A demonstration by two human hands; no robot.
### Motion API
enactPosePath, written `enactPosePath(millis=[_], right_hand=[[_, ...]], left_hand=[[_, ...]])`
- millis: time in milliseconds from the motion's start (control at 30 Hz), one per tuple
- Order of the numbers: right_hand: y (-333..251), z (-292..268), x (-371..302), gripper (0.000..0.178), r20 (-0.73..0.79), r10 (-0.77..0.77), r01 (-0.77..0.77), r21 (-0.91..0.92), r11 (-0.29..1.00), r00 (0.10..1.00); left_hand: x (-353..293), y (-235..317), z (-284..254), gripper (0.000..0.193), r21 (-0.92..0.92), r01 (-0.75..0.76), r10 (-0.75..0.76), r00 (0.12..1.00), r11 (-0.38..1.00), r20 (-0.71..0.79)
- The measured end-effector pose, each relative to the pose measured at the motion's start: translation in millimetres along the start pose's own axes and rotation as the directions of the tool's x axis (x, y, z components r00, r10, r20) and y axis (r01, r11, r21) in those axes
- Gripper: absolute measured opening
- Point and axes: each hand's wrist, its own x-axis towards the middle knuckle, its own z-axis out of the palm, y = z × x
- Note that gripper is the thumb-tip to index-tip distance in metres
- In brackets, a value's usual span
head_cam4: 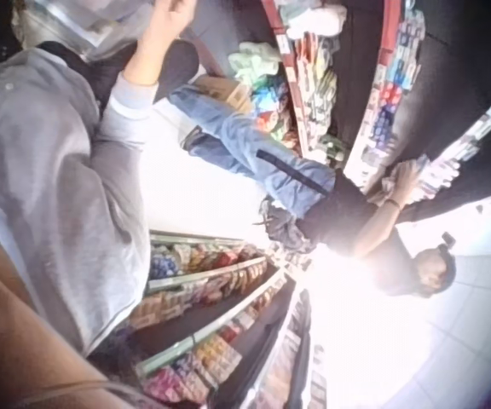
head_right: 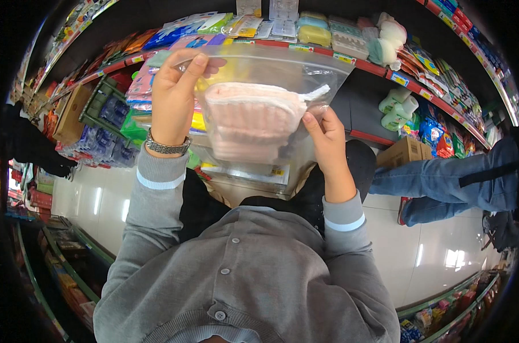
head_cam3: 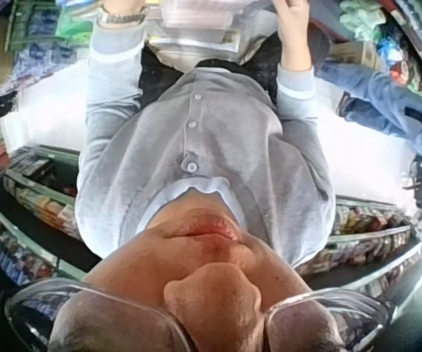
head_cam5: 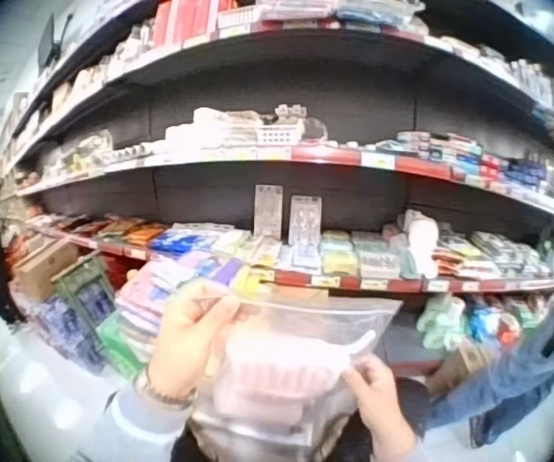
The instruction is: The person organizes packaged goods on lower store shelves, picking up items, wiping them with a cloth, and placing them back in neat stacks. The person handles multiple colorful packages and a small cardboard box, arranging them methodically.
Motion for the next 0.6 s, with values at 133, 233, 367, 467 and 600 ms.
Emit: enactPosePath(millis=[133, 233, 367, 467, 600], right_hand=[[-7, 6, 5, 0.012, -0.108, 0.045, -0.018, 0.234, 0.972, 0.993], [0, -3, 12, 0.009, -0.168, 0.157, -0.083, 0.38, 0.921, 0.973], [9, -24, 11, 0.007, -0.242, 0.264, -0.098, 0.535, 0.839, 0.934], [33, -39, 18, 0.009, -0.27, 0.418, -0.15, 0.659, 0.737, 0.867], [74, -61, 22, 0.033, -0.165, 0.606, -0.284, 0.769, 0.573, 0.778]], left_hand=[[2, -27, -13, 0.023, 0.067, 0.028, -0.027, 0.999, 0.997, -0.018], [-8, -59, -16, 0.051, 0.181, 0.157, -0.153, 0.988, 0.971, -0.037], [-42, -89, -16, 0.068, 0.0, 0.481, -0.473, 0.861, 0.877, 0.186], [-62, -106, -4, 0.071, 0.003, 0.602, -0.554, 0.732, 0.798, 0.396], [-65, -109, 21, 0.068, 0.054, 0.58, -0.537, 0.711, 0.813, 0.454]])
